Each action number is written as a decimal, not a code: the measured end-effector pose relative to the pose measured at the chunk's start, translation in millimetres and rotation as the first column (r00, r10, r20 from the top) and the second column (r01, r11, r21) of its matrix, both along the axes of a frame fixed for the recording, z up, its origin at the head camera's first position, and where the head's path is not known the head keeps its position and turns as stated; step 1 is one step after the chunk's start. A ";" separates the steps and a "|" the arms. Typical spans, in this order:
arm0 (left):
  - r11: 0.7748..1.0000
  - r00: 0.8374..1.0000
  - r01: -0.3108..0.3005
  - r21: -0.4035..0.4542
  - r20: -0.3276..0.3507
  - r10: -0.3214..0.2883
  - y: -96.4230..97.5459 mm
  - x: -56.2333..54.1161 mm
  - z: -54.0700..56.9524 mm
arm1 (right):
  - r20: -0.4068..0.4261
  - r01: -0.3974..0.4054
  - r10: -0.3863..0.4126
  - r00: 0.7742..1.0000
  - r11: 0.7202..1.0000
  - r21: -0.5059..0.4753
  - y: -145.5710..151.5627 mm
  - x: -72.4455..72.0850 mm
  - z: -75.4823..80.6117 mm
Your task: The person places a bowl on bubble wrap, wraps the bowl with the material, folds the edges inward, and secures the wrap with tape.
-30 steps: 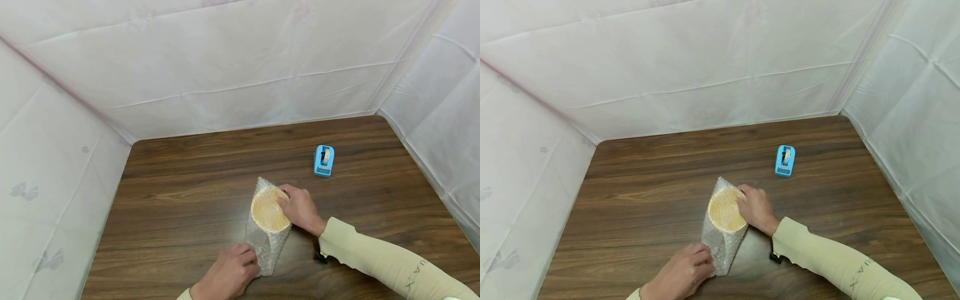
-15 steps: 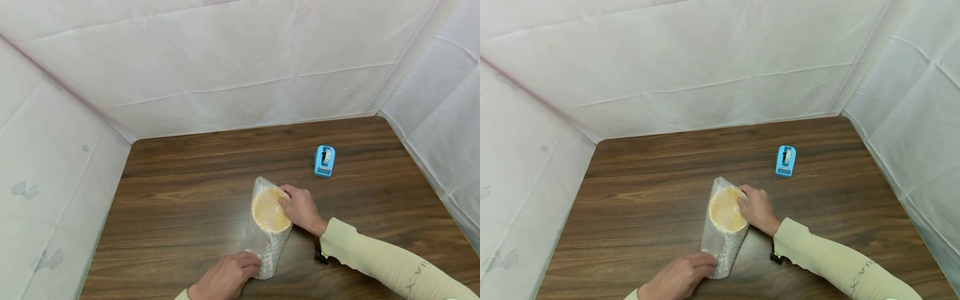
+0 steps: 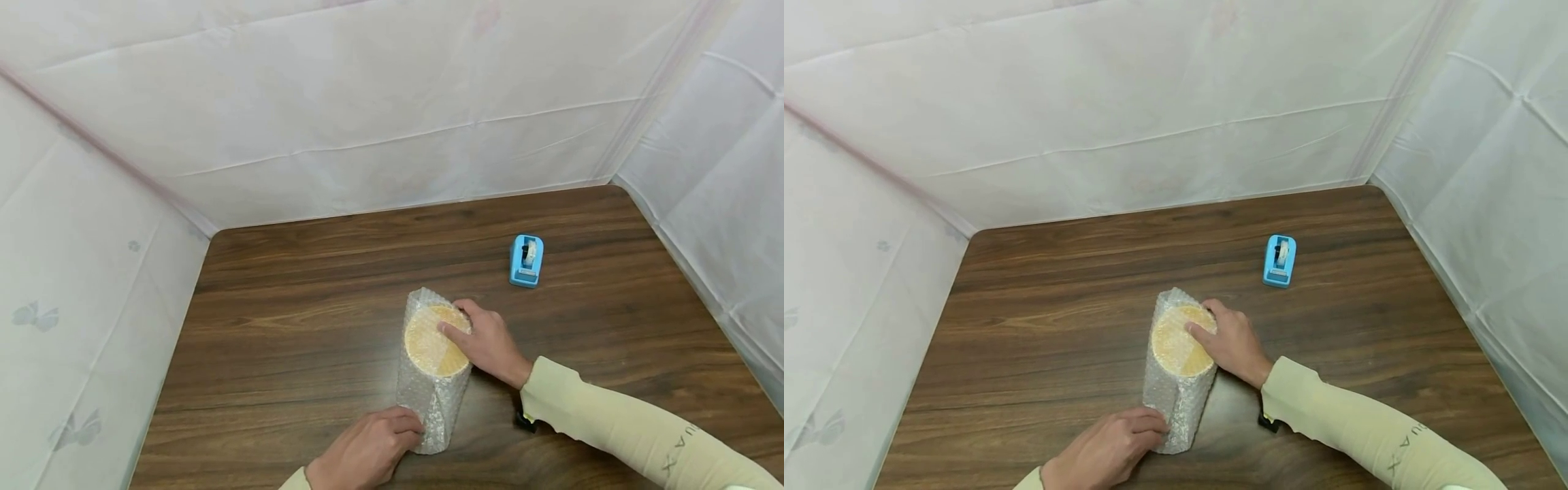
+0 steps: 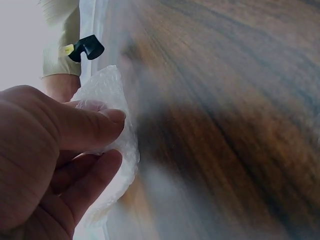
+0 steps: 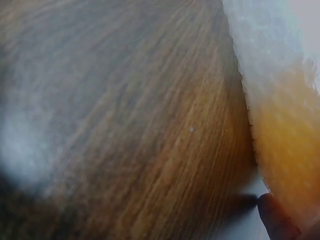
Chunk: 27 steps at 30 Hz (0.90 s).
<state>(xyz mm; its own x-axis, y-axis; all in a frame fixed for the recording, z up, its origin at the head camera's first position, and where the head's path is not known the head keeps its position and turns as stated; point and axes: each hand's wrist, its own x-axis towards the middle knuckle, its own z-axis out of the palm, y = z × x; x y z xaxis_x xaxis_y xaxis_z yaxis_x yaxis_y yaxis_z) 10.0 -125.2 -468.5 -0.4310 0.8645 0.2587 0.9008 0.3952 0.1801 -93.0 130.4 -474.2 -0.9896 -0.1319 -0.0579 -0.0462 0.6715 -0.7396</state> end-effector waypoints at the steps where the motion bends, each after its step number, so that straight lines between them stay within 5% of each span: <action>1: 1.000 1.000 -0.001 -0.004 0.011 0.001 -0.1 -0.1 1.3 | 0.003 0.001 -0.001 1.000 1.000 0.003 -0.3 0.2 0.2; 6: 0.997 0.991 0.004 0.071 0.136 -0.014 -1.2 -4.5 14.3 | -0.006 -0.010 0.010 1.000 1.000 0.022 0.0 1.2 1.5; 10: 0.980 0.980 -0.005 0.197 0.198 -0.035 3.1 -18.2 28.9 | -0.017 -0.016 0.017 1.000 0.999 0.032 0.6 0.5 1.0; 18: 0.942 0.991 -0.002 0.337 0.127 -0.043 24.6 -62.5 51.0 | -0.035 -0.045 0.047 0.998 0.998 0.049 -0.8 -0.7 1.6; 23: 0.915 0.985 -0.136 0.381 0.153 0.083 37.1 -94.0 47.3 | -0.103 -0.043 0.049 0.993 0.998 0.051 -1.4 -1.8 -1.2; 27: 0.900 0.943 -0.298 0.318 0.242 0.227 42.3 -105.9 37.2 | -0.134 -0.054 0.060 0.989 0.997 0.047 -2.5 -1.8 -2.7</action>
